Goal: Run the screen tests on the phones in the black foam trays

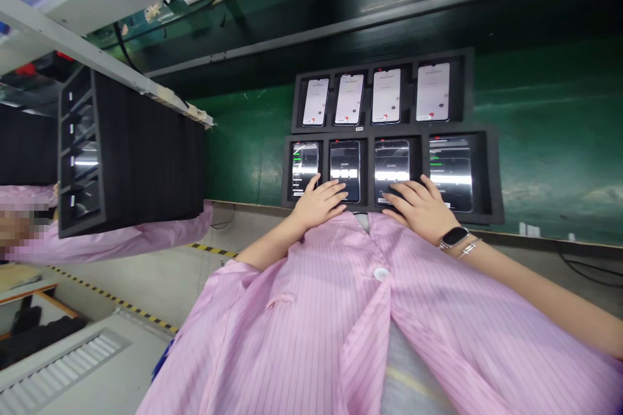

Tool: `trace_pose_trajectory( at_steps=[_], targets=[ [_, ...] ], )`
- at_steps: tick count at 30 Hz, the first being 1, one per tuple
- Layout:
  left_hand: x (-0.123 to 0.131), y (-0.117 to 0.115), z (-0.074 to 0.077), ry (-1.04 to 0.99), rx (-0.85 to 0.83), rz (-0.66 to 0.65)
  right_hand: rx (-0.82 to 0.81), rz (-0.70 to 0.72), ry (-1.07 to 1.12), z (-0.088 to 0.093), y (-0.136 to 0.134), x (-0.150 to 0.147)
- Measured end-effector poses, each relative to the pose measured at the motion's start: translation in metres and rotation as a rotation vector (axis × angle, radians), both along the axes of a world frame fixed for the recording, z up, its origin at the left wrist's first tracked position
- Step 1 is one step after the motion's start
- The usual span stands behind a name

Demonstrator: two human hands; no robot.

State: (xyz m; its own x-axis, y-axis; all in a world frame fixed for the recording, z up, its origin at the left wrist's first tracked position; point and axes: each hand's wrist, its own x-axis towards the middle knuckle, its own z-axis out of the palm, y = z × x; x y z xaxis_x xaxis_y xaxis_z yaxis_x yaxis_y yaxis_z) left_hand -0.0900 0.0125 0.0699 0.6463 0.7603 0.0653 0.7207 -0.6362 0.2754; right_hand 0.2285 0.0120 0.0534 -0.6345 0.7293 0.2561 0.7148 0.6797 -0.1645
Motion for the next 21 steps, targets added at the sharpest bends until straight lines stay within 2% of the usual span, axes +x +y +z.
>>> trace_pose_trajectory(
  at_steps=[11,13,18,21],
  targets=[
    [0.001,0.000,0.000,-0.001,-0.019,0.015,-0.011,0.009,0.023,-0.002,0.001,0.000],
    [0.005,0.002,0.002,-0.006,0.018,0.064,0.012,0.006,0.024,-0.002,0.001,0.000],
    [0.018,0.010,0.001,-0.032,0.113,0.301,-0.006,-0.053,0.075,-0.002,0.000,-0.001],
    [0.023,0.013,-0.001,-0.013,0.110,0.317,-0.031,-0.068,0.097,-0.004,0.001,-0.004]
  ],
)
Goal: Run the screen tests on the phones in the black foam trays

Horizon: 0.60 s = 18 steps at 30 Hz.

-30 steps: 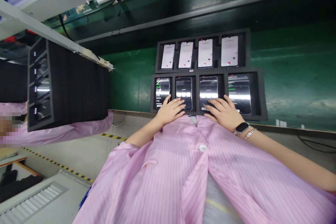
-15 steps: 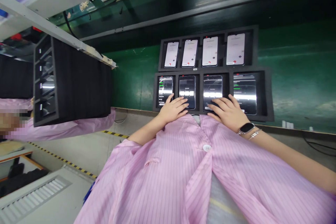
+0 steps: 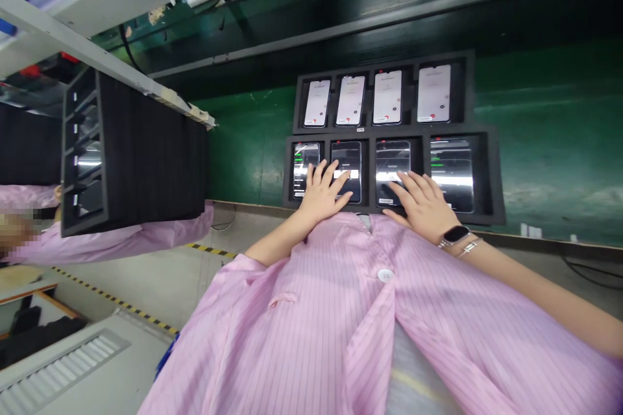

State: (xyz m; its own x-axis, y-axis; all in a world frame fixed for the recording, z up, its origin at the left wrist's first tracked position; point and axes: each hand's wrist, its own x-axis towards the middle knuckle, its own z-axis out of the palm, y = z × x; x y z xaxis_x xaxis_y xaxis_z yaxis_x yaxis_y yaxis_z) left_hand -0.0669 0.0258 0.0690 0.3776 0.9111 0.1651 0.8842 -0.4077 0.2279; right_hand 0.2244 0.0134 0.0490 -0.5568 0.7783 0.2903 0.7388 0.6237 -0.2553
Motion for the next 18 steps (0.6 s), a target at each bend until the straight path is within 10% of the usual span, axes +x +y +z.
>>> trace_pose_trajectory(
  at_steps=[5,13,18],
  targets=[
    [-0.006,-0.003,0.002,-0.035,0.012,0.027,-0.036,0.010,-0.007,0.005,0.000,0.002],
    [-0.078,-0.029,0.002,-0.119,0.009,0.353,-0.046,-0.472,-0.056,0.015,-0.027,0.069],
    [-0.092,-0.029,-0.009,-0.210,-0.088,0.375,-0.130,-0.517,-0.082,0.011,-0.026,0.080]
  ],
)
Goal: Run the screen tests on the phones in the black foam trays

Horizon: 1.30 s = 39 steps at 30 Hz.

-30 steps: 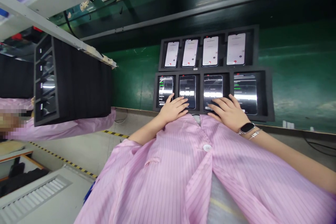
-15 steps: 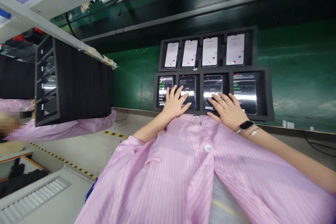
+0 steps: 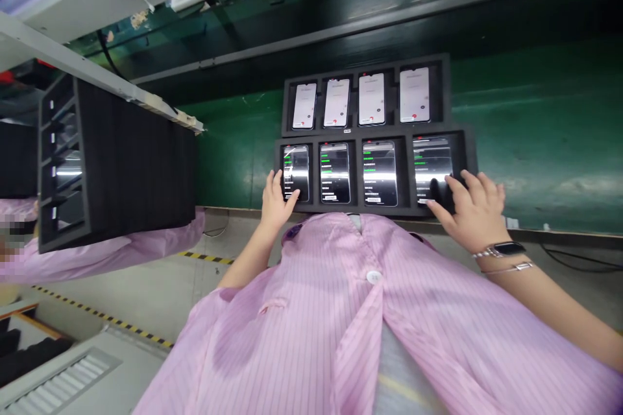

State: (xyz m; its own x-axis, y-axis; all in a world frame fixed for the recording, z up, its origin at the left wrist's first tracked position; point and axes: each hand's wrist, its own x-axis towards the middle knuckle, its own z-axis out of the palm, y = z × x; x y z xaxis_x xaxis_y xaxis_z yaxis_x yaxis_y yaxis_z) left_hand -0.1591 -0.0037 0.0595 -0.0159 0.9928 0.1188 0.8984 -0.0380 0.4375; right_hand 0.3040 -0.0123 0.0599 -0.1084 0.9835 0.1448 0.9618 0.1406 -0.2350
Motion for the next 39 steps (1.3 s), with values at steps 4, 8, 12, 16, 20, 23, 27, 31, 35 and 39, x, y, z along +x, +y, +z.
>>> trace_pose_trajectory(
  at_steps=[4,8,12,16,20,23,27,31,35,39],
  targets=[
    [0.005,0.002,-0.005,-0.050,-0.006,0.036,-0.051,0.011,-0.030,0.000,0.004,-0.008],
    [0.007,0.000,-0.005,-0.049,0.018,0.037,-0.034,0.013,-0.060,0.001,0.003,-0.012],
    [0.007,-0.001,-0.008,-0.044,0.045,0.032,-0.013,-0.027,-0.059,0.006,0.002,-0.017],
    [0.007,-0.001,-0.010,-0.037,0.068,0.046,-0.018,-0.027,-0.041,0.009,0.001,-0.022],
    [0.008,-0.001,-0.008,-0.030,0.040,0.049,0.036,-0.040,-0.021,0.001,0.001,-0.019],
    [0.008,-0.002,-0.004,-0.017,0.025,0.021,0.038,-0.021,-0.035,-0.003,0.001,-0.014],
    [0.004,-0.010,0.001,0.083,0.083,-0.119,0.060,0.054,-0.023,-0.006,-0.003,-0.008],
    [-0.003,-0.018,-0.001,0.171,0.053,-0.315,0.154,0.211,-0.040,-0.008,-0.009,-0.005],
    [-0.004,-0.020,-0.002,0.214,0.001,-0.380,0.094,0.281,-0.067,-0.006,-0.011,-0.006],
    [-0.001,-0.019,-0.002,0.218,0.033,-0.386,0.065,0.291,-0.068,-0.002,-0.010,-0.007]
  ],
)
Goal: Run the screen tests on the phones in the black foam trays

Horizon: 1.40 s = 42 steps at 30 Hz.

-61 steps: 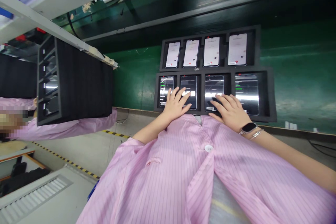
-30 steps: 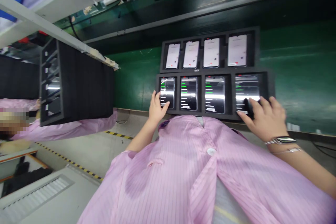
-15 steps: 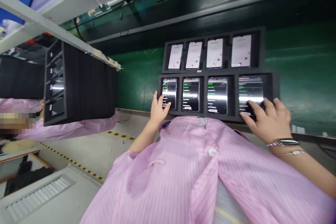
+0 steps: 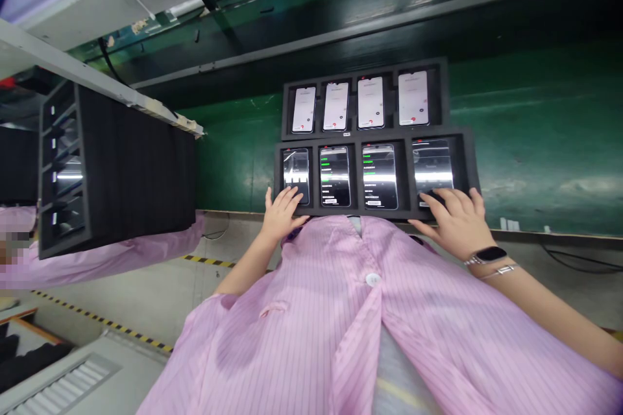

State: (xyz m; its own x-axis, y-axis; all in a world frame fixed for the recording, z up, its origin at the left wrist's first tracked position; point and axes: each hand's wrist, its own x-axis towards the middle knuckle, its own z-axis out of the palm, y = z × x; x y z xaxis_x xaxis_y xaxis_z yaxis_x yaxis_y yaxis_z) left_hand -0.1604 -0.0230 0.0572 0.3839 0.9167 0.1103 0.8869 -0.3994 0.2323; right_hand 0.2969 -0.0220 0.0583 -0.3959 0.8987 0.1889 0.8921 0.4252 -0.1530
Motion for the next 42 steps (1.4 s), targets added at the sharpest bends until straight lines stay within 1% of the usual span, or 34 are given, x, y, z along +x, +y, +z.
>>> trace_pose_trajectory(
  at_steps=[9,19,26,34,42],
  targets=[
    [0.0034,-0.0001,-0.0018,0.000,-0.035,0.055,0.023,-0.015,-0.014,-0.0004,-0.0005,-0.0018],
    [0.0046,-0.0003,-0.0016,-0.007,-0.013,0.059,0.012,-0.035,0.000,0.0002,-0.0002,-0.0037],
    [0.0054,0.0005,0.0007,-0.005,-0.029,0.066,0.042,-0.017,-0.011,-0.0010,0.0003,-0.0031],
    [0.0065,0.0002,0.0035,0.039,-0.073,0.084,0.040,-0.045,-0.004,-0.0061,0.0008,-0.0024],
    [0.0063,0.0012,0.0034,0.037,-0.074,0.077,0.061,-0.026,-0.002,-0.0042,0.0005,-0.0042]
  ],
)
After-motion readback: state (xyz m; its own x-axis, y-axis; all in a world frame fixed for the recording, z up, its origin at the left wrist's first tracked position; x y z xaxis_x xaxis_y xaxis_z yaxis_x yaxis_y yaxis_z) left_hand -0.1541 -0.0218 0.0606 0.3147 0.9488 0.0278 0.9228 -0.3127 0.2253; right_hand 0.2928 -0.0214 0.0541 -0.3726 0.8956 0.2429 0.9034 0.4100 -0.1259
